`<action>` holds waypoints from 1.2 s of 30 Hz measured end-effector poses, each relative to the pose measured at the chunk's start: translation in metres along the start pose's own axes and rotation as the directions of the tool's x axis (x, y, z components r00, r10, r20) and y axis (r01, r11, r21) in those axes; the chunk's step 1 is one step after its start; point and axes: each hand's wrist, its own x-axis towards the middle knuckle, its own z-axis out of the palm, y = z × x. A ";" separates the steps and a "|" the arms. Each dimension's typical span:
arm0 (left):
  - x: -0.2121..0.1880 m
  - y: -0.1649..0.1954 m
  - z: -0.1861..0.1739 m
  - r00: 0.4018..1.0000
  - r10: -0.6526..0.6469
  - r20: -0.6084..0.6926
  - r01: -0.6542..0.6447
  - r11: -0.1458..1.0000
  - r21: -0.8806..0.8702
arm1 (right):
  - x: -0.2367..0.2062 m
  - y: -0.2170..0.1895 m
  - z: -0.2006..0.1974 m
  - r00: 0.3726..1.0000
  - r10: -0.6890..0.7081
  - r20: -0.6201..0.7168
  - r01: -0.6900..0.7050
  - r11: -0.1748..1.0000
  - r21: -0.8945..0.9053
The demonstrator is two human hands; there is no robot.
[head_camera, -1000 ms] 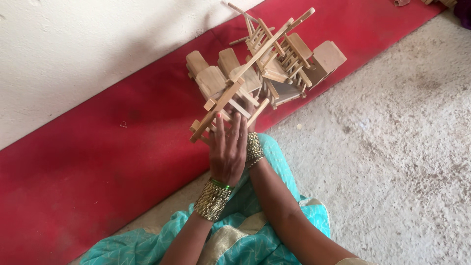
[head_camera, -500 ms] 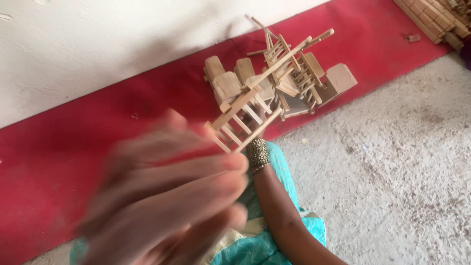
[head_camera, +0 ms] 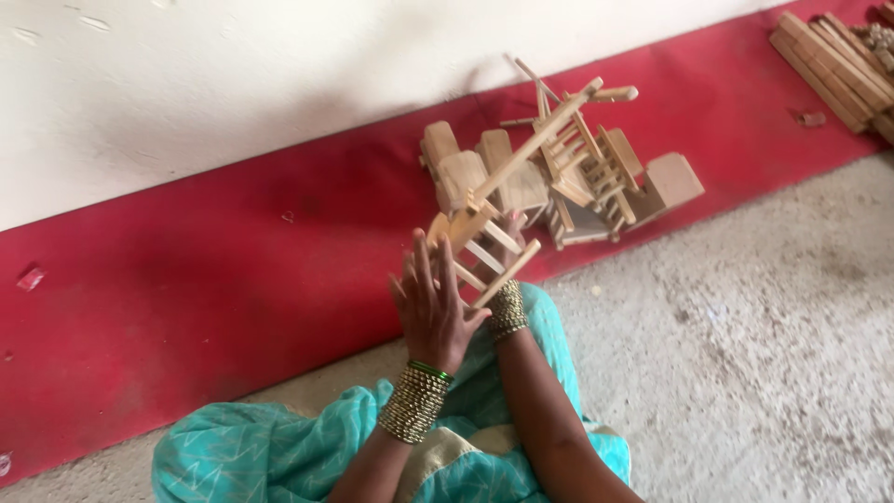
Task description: The person sits on the floor and assembles small wooden toy furniture, fitting parts of a toy cart and toy chairs together by hand, turning pieces over and pressing joints into place, then setting finished toys aside on the mat.
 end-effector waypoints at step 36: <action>0.053 -0.209 0.044 0.784 -0.612 -0.103 0.130 0.324 -0.937 | 0.072 0.025 -0.011 0.989 0.141 -0.033 -0.145 0.947 -0.286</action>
